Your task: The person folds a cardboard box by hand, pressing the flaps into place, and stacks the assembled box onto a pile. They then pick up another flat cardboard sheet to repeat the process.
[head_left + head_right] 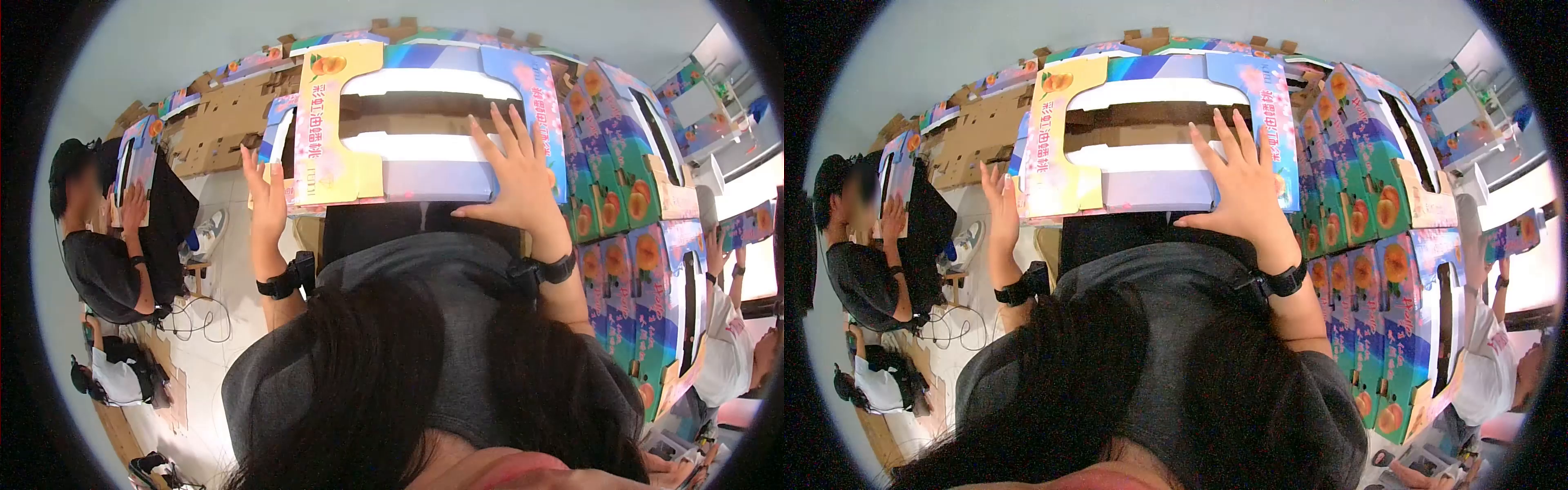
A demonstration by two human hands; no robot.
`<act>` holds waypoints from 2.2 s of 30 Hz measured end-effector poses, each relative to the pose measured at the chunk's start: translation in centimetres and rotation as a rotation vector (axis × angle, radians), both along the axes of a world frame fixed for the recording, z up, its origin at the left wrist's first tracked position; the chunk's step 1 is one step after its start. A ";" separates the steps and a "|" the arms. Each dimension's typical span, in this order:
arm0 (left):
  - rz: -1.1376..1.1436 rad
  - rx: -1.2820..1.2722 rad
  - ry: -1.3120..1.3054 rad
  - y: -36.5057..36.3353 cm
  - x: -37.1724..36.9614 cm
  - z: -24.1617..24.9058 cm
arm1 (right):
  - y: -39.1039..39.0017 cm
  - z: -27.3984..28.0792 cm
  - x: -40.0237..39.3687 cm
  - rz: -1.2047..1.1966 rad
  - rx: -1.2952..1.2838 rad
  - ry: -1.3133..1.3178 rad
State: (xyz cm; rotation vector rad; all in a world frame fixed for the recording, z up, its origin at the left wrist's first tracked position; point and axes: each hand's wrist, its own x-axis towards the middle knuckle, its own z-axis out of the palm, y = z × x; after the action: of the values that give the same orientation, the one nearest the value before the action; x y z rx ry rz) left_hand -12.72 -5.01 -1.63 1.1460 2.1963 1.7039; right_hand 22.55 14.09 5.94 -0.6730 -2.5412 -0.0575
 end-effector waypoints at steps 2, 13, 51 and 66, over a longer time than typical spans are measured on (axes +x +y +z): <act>-0.055 -0.033 -0.014 -0.1 -0.7 -1.0 | -0.1 -0.2 0.1 -0.003 0.002 0.010; -0.453 0.044 -0.081 -1.7 -1.6 -2.1 | -2.6 -3.1 1.7 -0.058 0.147 0.125; -0.643 -0.044 -0.240 -5.7 2.9 4.2 | -3.3 12.7 7.7 0.045 0.347 0.156; -0.661 0.013 -0.031 -3.4 0.6 0.6 | 0.3 13.3 7.0 0.095 0.314 0.035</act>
State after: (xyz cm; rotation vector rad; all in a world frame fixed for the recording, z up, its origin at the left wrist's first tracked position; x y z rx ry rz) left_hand -12.07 -8.45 -1.03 1.5959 1.5233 1.4210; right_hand 29.59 14.43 19.19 -0.4251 -2.4515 -0.3989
